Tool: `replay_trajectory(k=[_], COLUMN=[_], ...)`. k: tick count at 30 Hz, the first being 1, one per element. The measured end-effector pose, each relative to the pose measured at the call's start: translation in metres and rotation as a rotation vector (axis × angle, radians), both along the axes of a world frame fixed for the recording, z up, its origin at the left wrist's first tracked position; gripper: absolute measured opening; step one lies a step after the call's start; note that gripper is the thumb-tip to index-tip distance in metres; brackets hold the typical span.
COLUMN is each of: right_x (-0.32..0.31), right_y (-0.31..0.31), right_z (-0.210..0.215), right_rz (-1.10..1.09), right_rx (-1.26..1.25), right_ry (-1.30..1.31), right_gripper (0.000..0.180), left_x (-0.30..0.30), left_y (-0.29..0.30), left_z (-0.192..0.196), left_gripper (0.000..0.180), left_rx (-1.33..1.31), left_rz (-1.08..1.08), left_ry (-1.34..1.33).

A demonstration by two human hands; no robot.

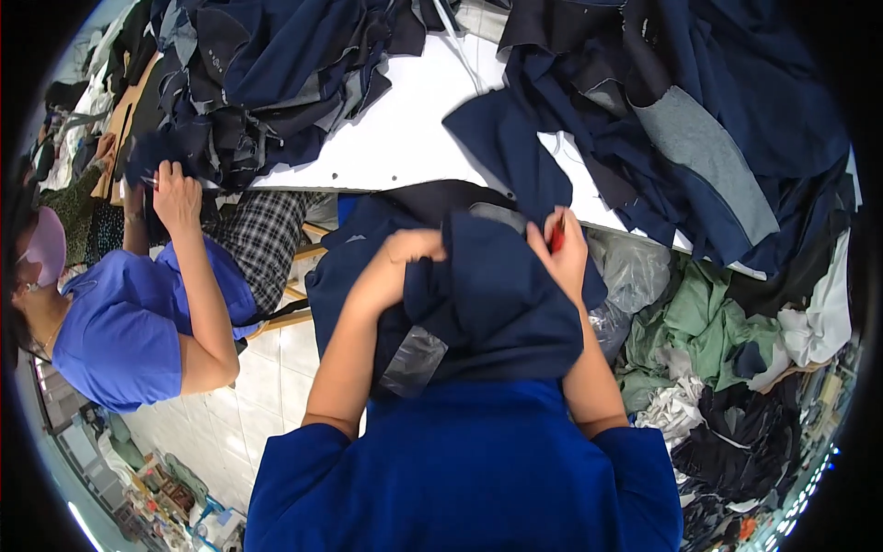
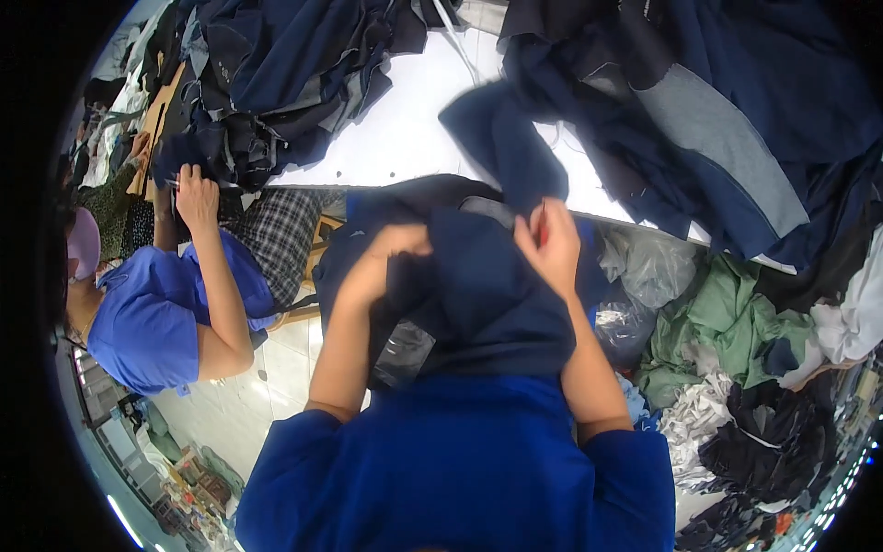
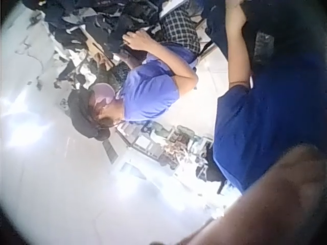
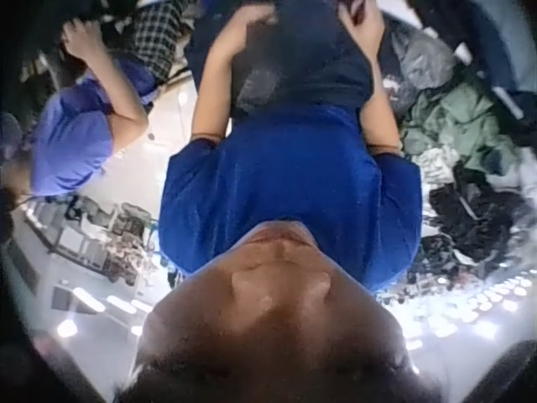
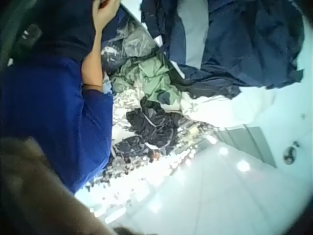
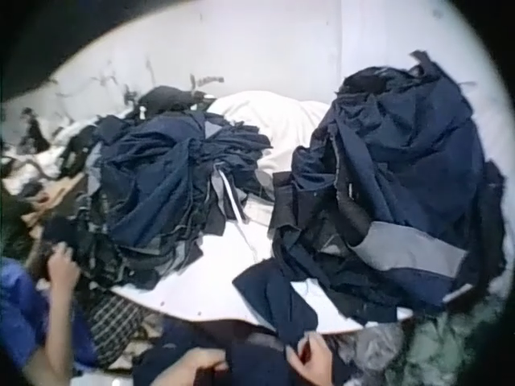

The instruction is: Trimming loose threads from blue fabric pieces using a thread clipper.

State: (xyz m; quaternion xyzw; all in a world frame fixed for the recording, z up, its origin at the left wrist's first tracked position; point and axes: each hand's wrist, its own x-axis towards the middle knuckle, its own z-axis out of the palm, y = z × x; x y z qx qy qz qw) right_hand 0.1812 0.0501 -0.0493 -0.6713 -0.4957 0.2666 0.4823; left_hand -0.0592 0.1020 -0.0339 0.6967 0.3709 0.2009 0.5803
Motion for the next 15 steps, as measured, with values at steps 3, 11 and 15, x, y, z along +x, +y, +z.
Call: replay_trajectory(k=[3,11,15], right_x=[-0.025,-0.038,-0.014], right_y=[-0.035,-0.052,-0.055], right_z=[0.028,0.048,0.050], right_rz=[0.260,0.809,0.520], right_rx=[0.286,0.125,0.092], right_ry=[-0.184,-0.160,0.097], right_gripper=[0.028,0.027,0.022], left_x=[0.020,0.056,0.051], left_y=[0.019,0.013,-0.001], left_z=[0.025,-0.010,0.002], left_gripper=[0.031,0.030,0.016], left_rx=[-0.401,-0.035,-0.062], left_rz=[0.393,0.274,0.424], left_ry=[-0.206,0.116,-0.162])
